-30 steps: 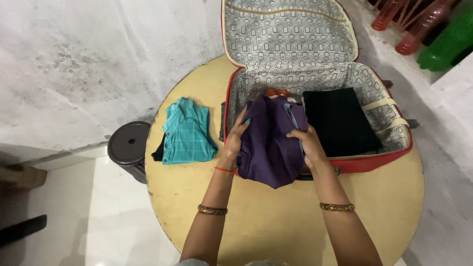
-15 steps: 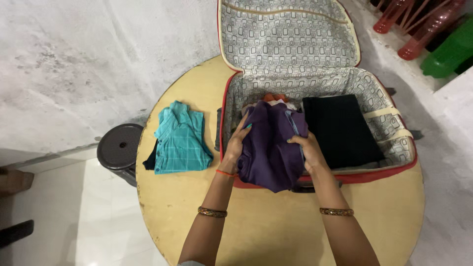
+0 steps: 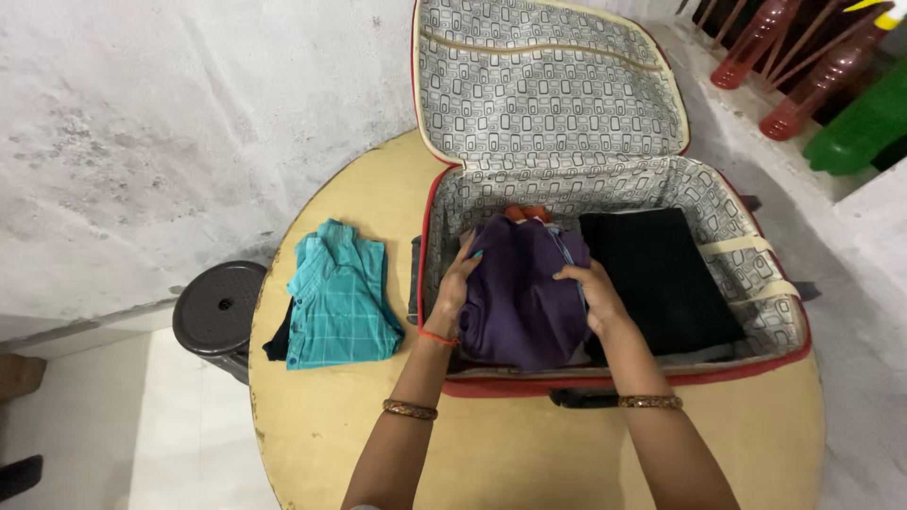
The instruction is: The person folds and places several garments into an open suitcase on a round table. Items handled include a white shirt, a purple top, a teal shirt, and a black garment. The person arranges them neatly inside the suitcase.
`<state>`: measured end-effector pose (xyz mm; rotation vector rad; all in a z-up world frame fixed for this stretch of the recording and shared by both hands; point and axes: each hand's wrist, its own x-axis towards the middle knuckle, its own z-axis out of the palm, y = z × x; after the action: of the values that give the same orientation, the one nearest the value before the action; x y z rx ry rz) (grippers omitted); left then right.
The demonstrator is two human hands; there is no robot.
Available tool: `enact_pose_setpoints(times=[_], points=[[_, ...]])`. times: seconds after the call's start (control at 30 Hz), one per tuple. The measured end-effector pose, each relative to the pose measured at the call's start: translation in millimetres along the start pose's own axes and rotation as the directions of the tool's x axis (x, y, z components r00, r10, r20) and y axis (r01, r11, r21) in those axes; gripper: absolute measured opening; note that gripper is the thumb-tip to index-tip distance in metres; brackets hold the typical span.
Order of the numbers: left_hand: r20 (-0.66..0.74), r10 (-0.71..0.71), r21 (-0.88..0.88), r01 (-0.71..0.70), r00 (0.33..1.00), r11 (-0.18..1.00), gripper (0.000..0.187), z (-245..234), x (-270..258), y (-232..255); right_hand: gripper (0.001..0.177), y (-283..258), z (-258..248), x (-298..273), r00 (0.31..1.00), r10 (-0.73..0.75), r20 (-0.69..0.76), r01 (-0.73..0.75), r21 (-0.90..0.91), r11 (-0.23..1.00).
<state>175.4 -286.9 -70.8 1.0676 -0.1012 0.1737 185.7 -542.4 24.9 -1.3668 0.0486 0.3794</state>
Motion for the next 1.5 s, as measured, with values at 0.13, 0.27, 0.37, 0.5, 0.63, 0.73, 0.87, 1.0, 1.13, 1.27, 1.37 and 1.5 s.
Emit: enact_pose_setpoints(times=[0.13,0.27,0.37,0.5,0.63,0.73,0.87,1.0,1.13,1.27,1.37,1.5], points=[[-0.014,0.014,0.143,-0.012,1.000,0.990,0.056,-19,35,-27,0.035,-5,-6,24,1.000,0.006,0.000,-0.006,-0.010,1.000],[0.047,-0.062,-0.206,0.070,0.997,0.976,0.059,-19,63,-24,0.031,-19,-13,50,0.998,0.049,0.038,-0.051,0.057,0.997],[-0.243,-0.324,-0.087,0.312,0.914,0.946,0.054,-16,75,-3,0.029,-33,-20,76,0.980,0.191,0.053,-0.197,0.168,0.966],[-0.051,-0.413,-0.528,0.326,0.909,0.784,0.044,-7,99,17,0.026,-45,-35,107,0.983,0.175,0.059,-0.184,0.249,0.951],[0.015,-0.328,-0.592,0.273,0.944,0.758,0.040,-1,120,21,0.018,-51,-44,130,0.987,0.104,0.127,-0.141,0.339,0.930],[-0.043,-0.312,-0.548,0.239,0.949,0.802,0.044,2,127,26,0.015,-55,-45,138,0.985,0.095,0.147,-0.142,0.351,0.926],[0.006,-0.235,-0.566,0.197,0.972,0.800,0.050,8,131,37,0.018,-64,-40,137,0.986,0.103,0.133,-0.144,0.353,0.925],[0.001,-0.222,-0.568,0.184,0.975,0.803,0.052,9,133,43,0.021,-72,-32,140,0.976,0.117,0.183,-0.176,0.352,0.919],[0.028,-0.168,-0.569,0.154,0.985,0.808,0.051,7,139,42,0.022,-74,-25,149,0.979,0.105,0.175,-0.162,0.356,0.920],[0.065,-0.173,-0.607,0.176,0.983,0.775,0.051,3,143,38,0.023,-74,-22,158,0.979,0.114,0.167,-0.164,0.329,0.930],[0.064,-0.107,-0.560,0.124,0.992,0.819,0.054,-7,140,27,0.028,-67,-24,157,0.984,0.142,0.106,-0.164,0.236,0.958],[-0.033,-0.117,-0.361,0.098,0.993,0.927,0.058,-29,119,-9,0.032,-43,-37,152,0.963,0.262,0.070,-0.270,0.143,0.952]])
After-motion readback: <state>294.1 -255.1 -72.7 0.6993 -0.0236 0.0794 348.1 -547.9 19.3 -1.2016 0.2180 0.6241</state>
